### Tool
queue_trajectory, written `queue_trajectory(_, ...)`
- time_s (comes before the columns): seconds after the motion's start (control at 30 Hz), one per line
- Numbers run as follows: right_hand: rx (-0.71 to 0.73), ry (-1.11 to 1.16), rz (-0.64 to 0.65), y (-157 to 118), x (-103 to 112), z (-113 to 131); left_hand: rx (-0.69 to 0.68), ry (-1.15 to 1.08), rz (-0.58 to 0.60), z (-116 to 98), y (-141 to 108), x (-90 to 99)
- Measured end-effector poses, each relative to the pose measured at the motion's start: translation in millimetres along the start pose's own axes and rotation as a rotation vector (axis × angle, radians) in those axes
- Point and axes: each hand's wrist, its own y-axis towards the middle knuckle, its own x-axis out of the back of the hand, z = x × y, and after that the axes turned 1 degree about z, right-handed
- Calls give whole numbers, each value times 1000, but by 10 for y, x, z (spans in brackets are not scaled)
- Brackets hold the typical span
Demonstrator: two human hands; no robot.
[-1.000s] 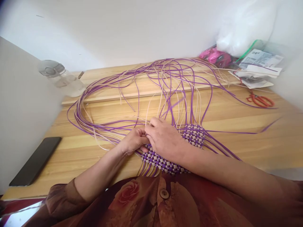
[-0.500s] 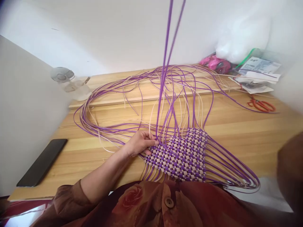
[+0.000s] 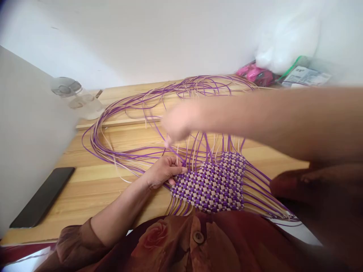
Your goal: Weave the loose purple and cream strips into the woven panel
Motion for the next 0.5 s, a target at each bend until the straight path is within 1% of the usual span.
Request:
queue_trajectory(0.07, 54, -32, 278, -100, -66, 63, -9, -37, 38, 10, 6, 11)
queue_trajectory(0.1, 91, -40, 388, -162, -105, 93, -13, -53, 51, 15, 7, 14)
queue_trajectory(0.13, 132, -41, 451, -221, -148, 119, -18, -64, 53, 19, 6, 14)
queue_trajectory(0.17, 172, -31, 469, -270, -195, 141, -26, -71, 43, 21, 2, 10)
queue_trajectory(0.23, 225, -1, 428, -318, -303, 162, -40, -84, -11, 19, -11, -4)
queue_trajectory(0.3, 264, 16, 446, -303, -419, 147, -46, -105, -70, 12, -29, -23)
queue_trajectory(0.37, 304, 56, 456, -258, -515, 98, -37, -131, -102, 1, -44, -37)
queue_trajectory(0.43, 357, 129, 431, -221, -566, 38, -18, -160, -118, -8, -53, -37)
queue_trajectory(0.5, 418, 193, 417, -204, -567, -11, 3, -186, -112, -9, -52, -26)
